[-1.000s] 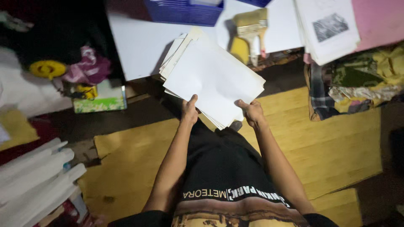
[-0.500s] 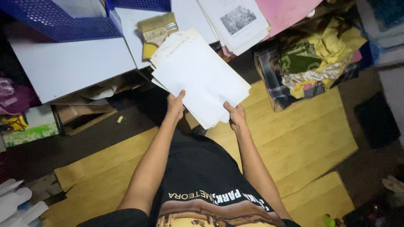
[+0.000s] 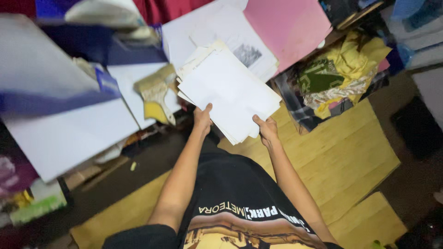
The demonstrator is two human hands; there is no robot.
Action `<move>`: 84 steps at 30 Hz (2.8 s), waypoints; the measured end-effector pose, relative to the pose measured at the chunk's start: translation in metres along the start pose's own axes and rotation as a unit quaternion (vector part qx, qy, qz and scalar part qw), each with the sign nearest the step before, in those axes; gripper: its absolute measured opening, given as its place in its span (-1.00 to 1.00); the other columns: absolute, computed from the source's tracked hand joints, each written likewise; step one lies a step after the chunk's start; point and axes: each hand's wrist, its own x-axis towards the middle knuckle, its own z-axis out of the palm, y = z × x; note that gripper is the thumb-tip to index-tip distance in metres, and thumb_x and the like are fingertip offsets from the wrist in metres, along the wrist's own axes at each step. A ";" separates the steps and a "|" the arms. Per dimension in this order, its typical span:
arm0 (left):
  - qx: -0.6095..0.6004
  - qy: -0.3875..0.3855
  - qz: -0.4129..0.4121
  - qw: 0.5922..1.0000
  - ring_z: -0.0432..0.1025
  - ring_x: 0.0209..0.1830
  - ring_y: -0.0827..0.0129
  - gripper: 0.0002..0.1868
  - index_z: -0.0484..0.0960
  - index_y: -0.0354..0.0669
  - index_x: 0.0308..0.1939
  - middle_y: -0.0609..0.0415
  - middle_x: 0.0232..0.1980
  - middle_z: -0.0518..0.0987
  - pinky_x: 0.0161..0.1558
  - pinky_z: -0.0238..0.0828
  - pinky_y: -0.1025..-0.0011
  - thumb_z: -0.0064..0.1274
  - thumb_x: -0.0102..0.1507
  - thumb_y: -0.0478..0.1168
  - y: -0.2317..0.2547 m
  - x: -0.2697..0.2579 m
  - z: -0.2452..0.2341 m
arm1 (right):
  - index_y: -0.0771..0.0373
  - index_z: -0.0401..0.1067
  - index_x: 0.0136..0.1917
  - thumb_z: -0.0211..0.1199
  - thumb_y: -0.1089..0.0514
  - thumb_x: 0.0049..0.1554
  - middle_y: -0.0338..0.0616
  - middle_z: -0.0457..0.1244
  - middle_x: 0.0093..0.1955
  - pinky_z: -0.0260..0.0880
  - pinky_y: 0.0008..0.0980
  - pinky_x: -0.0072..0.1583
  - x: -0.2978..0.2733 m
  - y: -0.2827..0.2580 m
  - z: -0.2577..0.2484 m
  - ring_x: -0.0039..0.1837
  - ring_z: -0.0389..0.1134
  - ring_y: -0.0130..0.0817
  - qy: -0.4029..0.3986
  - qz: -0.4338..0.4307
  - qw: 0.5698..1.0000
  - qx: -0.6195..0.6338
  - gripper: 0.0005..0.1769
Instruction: The person uses a paintbrush to dust off sheets of paper and a notebook on a cluttered table. They then sort the papers and notebooks into blue plastic baskets, stacking them neatly.
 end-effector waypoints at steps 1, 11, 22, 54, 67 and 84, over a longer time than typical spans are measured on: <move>0.034 0.009 -0.004 0.999 0.24 -0.71 0.45 -0.70 0.51 -0.41 0.06 0.00 -0.33 0.56 -0.76 0.01 0.44 0.10 0.32 -0.27 0.012 0.016 0.013 | 0.47 0.43 0.23 0.30 0.31 0.18 0.06 0.40 0.18 0.49 -0.28 0.19 0.015 -0.012 0.006 0.14 0.46 -0.22 0.004 -0.002 1.000 -0.006 -0.64; 0.146 0.025 -0.027 0.989 0.34 -0.61 0.39 -0.63 0.48 -0.41 0.11 -0.05 -0.28 0.52 -0.71 0.17 0.39 0.13 0.31 -0.24 0.089 0.122 0.088 | 0.23 0.39 0.24 0.24 0.19 0.21 -0.15 0.37 0.07 0.45 -0.28 -0.10 0.144 -0.065 0.025 0.01 0.42 -0.29 0.045 0.051 0.995 0.073 -0.68; 0.341 0.168 0.064 0.923 0.47 0.15 -0.06 0.00 -0.01 -0.25 0.53 -0.34 0.16 0.53 0.14 0.43 0.18 0.23 0.21 0.07 0.047 0.200 0.131 | 0.37 0.31 0.14 0.34 0.41 0.09 -0.01 0.29 -0.16 0.31 -0.36 -0.37 0.260 -0.069 -0.011 -0.35 0.29 -0.31 0.063 0.077 0.992 -0.078 -0.64; 0.201 0.236 -0.019 0.951 0.37 0.35 0.02 -0.17 0.16 -0.14 0.54 -0.28 0.39 0.41 0.30 0.31 0.22 0.05 0.26 0.07 0.006 0.141 0.145 | 0.28 0.61 -0.05 0.39 0.11 0.01 0.05 0.41 -0.24 0.50 -0.20 -0.06 0.274 -0.289 0.095 -0.21 0.47 -0.16 -0.193 -0.314 0.661 -0.654 -0.74; 0.267 0.287 0.040 0.919 0.25 0.45 -0.14 -0.15 0.30 -0.36 0.46 -0.42 0.41 0.36 0.42 0.18 0.14 0.03 0.30 0.21 -0.018 0.149 0.159 | 0.08 -0.23 0.68 0.35 -0.28 0.11 0.47 -0.24 0.61 0.03 0.27 0.42 0.315 -0.181 0.035 0.56 -0.11 0.42 -0.234 -0.217 0.634 -0.705 0.14; 0.372 0.329 -0.009 0.868 0.33 0.26 -0.26 0.06 0.01 -0.21 0.55 -0.30 0.45 0.17 0.23 0.33 -0.01 0.22 0.14 0.11 -0.027 0.140 0.189 | 0.42 0.23 0.37 0.36 -0.11 0.07 0.24 0.26 0.18 0.29 0.01 0.32 0.356 -0.136 0.002 0.27 0.29 0.15 -0.086 -0.192 0.757 -0.618 -0.22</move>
